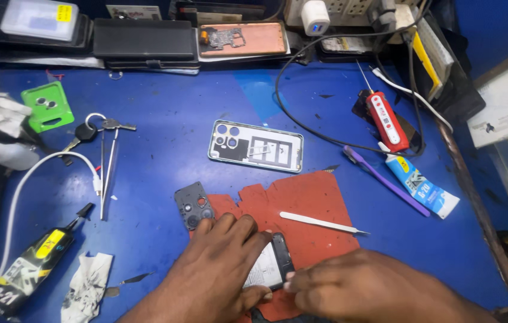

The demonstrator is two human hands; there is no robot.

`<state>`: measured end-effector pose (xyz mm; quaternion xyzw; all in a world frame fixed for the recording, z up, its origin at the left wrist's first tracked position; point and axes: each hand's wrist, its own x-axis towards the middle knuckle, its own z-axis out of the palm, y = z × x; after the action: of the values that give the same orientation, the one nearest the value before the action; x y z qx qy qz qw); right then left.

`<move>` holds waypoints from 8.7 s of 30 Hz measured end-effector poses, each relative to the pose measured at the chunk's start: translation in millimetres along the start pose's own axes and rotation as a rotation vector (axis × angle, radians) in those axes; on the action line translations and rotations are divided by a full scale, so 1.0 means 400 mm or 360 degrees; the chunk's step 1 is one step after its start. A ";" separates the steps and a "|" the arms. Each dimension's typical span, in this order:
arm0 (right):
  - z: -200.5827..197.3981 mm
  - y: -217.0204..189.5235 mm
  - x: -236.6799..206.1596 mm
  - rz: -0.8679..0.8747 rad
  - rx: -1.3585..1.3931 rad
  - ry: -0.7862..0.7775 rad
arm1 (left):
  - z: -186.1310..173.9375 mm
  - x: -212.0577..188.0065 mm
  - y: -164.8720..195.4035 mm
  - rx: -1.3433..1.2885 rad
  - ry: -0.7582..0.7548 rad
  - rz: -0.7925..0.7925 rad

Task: The person disassembles a smartphone, removes the battery, and uses a screwdriver and tweezers to adjust internal components. The person then reassembles the phone by placing the battery back and securing the back cover.

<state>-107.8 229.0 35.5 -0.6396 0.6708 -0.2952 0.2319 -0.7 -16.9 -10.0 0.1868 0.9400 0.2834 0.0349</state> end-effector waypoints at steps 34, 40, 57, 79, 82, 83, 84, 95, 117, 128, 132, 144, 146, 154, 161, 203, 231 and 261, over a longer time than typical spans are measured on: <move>0.011 0.002 0.001 0.0069 -0.0188 -0.0018 | 0.007 -0.001 -0.005 -0.0007 -0.0035 -0.0009; 0.021 0.001 -0.009 -0.0111 -0.0366 0.0039 | 0.007 0.000 -0.005 0.0007 0.0010 0.0018; 0.025 -0.012 -0.014 -0.0004 -0.0332 0.0082 | 0.004 0.001 -0.003 -0.0018 -0.0063 -0.0023; 0.007 0.047 0.010 0.0325 -0.0270 0.1267 | -0.004 0.004 0.003 -0.0113 0.0089 0.0161; 0.006 0.043 0.010 0.0331 -0.0277 0.1268 | -0.003 0.002 0.005 -0.0133 0.0110 0.0316; 0.006 0.042 0.010 0.0339 -0.0275 0.1267 | -0.003 0.004 0.007 -0.0156 0.0064 0.0322; 0.006 0.042 0.010 0.0349 -0.0289 0.1261 | -0.003 0.005 0.008 -0.0178 0.0019 0.0329; 0.010 0.051 0.009 0.0339 -0.0267 0.1240 | 0.019 0.001 0.004 -0.0161 0.0130 0.0396; 0.013 0.051 0.013 0.0314 -0.0314 0.1217 | 0.038 -0.008 -0.003 -0.0019 0.0180 0.0434; 0.013 0.052 0.013 0.0321 -0.0344 0.1226 | 0.057 -0.007 -0.017 0.0127 0.0274 0.0564; 0.015 0.051 0.012 0.0310 -0.0322 0.1224 | 0.062 -0.011 -0.017 0.0215 0.0291 0.0597; 0.019 0.056 0.018 0.0339 -0.0309 0.1207 | 0.062 -0.013 -0.019 0.0277 0.0277 0.0571; 0.020 0.057 0.018 0.0329 -0.0304 0.1208 | 0.061 -0.011 -0.017 0.0238 0.0293 0.0568; 0.020 0.057 0.016 0.0329 -0.0300 0.1187 | 0.058 -0.008 -0.003 0.0343 0.0301 0.0544; 0.019 0.056 0.018 0.0330 -0.0332 0.1189 | 0.037 0.000 -0.009 0.0202 0.0273 0.0477; 0.011 0.085 0.017 0.0582 -0.0360 0.0938 | -0.153 -0.013 -0.073 0.0380 0.0252 -0.0670; -0.006 0.008 0.098 0.0961 -0.0579 -0.0132 | -0.152 -0.022 -0.063 -0.0151 0.0306 -0.0397; -0.029 0.020 0.088 0.0964 -0.0505 -0.0183 | -0.083 -0.012 0.005 0.0017 0.0143 -0.0134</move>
<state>-124.2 195.2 40.6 -0.4551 0.8536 -0.0685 0.2441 -1.2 -34.6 18.7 0.1344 0.9491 0.2848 0.0034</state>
